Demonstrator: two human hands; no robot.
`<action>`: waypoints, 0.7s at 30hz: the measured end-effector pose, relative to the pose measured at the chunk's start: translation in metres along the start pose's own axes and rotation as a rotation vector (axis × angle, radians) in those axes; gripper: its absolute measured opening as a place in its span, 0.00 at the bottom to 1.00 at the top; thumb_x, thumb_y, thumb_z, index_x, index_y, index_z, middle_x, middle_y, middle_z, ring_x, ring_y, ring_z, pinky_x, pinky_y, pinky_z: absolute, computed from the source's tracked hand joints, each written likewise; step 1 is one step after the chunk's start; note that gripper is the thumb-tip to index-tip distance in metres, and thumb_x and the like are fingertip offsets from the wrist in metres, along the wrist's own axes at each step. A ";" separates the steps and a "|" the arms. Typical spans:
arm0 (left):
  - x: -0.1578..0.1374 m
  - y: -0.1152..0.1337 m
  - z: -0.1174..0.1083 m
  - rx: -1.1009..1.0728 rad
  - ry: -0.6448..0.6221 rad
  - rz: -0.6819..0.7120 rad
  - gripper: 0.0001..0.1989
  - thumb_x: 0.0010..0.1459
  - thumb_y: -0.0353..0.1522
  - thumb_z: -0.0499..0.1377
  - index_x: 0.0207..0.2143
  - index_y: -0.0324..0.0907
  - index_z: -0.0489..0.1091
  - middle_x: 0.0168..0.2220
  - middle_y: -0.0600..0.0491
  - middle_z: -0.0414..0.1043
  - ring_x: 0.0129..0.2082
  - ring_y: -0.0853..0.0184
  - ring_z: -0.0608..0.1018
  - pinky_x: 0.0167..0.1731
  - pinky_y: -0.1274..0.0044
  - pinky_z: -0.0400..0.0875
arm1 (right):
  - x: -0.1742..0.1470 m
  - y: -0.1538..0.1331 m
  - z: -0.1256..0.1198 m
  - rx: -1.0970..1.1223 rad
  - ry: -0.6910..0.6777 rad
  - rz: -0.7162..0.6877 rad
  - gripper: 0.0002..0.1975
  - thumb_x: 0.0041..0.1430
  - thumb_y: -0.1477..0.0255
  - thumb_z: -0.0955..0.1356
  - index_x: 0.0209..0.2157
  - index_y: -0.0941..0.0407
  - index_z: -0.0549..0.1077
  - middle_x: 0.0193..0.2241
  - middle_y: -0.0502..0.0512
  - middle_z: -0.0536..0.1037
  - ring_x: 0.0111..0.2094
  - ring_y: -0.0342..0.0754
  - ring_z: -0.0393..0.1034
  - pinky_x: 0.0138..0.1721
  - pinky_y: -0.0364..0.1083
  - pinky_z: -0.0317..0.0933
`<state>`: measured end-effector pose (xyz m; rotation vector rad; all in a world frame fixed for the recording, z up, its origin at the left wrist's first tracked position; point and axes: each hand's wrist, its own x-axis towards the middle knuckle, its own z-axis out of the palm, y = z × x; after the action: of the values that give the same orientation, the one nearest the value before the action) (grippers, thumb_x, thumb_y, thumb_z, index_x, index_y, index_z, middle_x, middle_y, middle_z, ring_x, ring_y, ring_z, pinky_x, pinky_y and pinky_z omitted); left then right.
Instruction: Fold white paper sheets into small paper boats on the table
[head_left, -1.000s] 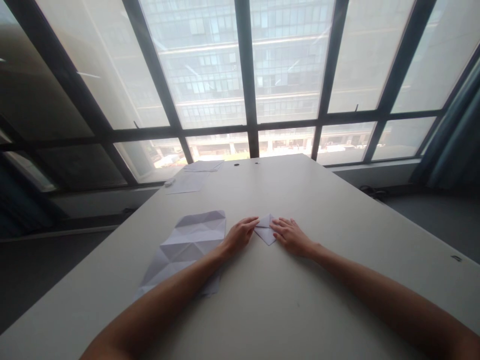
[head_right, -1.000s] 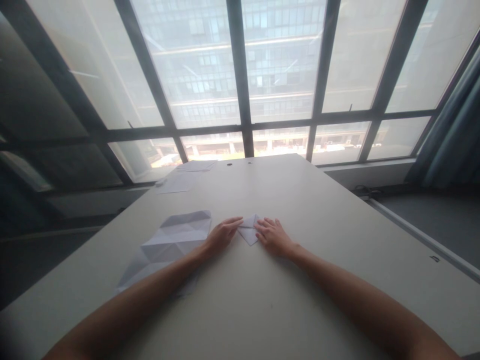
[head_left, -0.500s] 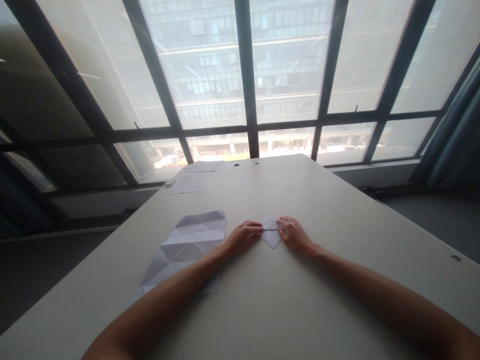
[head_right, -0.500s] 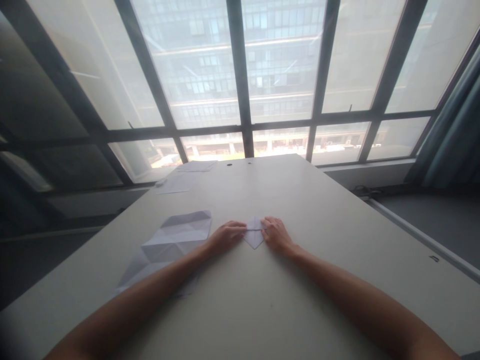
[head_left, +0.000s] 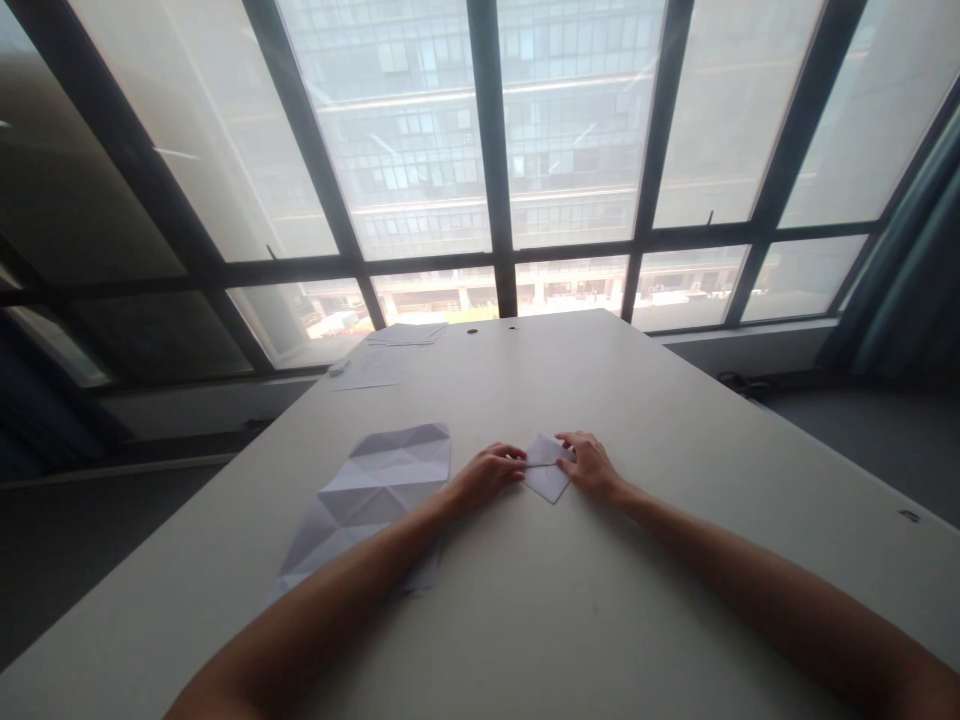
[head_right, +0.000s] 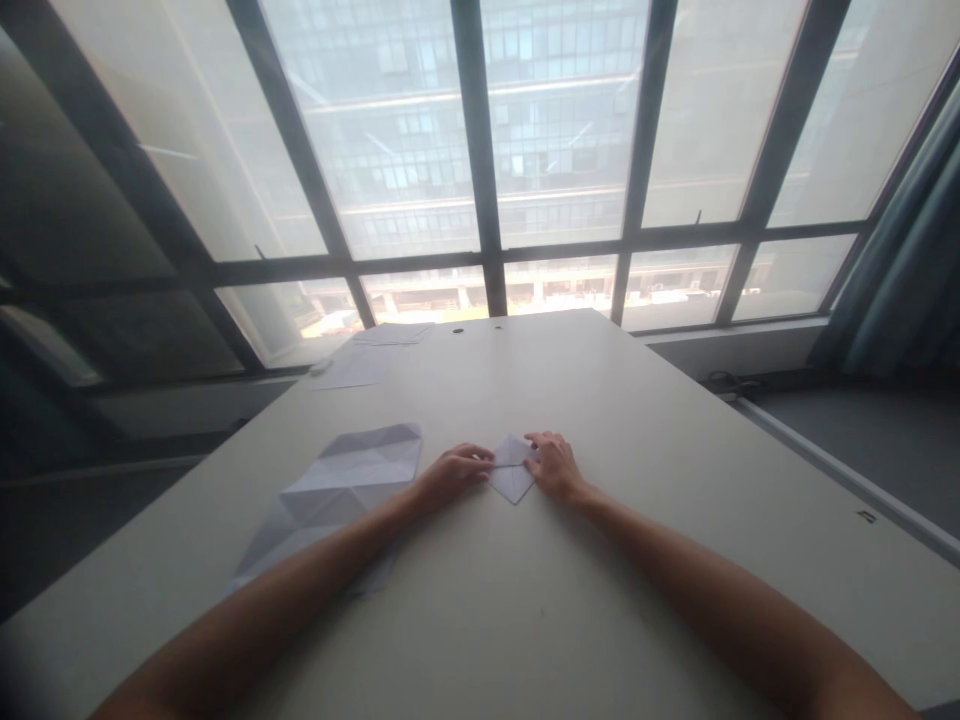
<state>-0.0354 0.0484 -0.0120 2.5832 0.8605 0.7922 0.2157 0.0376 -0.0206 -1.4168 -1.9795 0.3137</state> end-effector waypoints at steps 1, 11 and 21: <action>0.000 0.001 0.000 -0.009 0.025 -0.010 0.10 0.62 0.35 0.59 0.42 0.44 0.79 0.46 0.46 0.76 0.42 0.63 0.77 0.45 0.72 0.71 | 0.001 0.000 0.000 0.005 -0.014 0.012 0.21 0.53 0.76 0.71 0.50 0.60 0.74 0.40 0.60 0.78 0.42 0.52 0.70 0.48 0.48 0.59; 0.001 -0.001 -0.002 0.151 0.177 -0.186 0.10 0.57 0.36 0.63 0.42 0.46 0.78 0.45 0.49 0.77 0.46 0.60 0.76 0.51 0.67 0.68 | -0.003 -0.002 -0.002 0.024 -0.029 -0.070 0.16 0.53 0.75 0.70 0.46 0.56 0.75 0.43 0.58 0.76 0.47 0.52 0.67 0.50 0.49 0.58; 0.002 0.002 -0.003 -0.018 0.121 -0.193 0.11 0.54 0.33 0.64 0.42 0.45 0.74 0.44 0.51 0.77 0.46 0.61 0.76 0.50 0.70 0.67 | -0.003 -0.005 0.000 -0.027 -0.025 -0.055 0.09 0.56 0.71 0.70 0.40 0.56 0.74 0.40 0.58 0.76 0.44 0.52 0.66 0.45 0.48 0.57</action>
<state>-0.0355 0.0483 -0.0080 2.4108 1.1136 0.9008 0.2123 0.0330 -0.0190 -1.3786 -2.0468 0.2821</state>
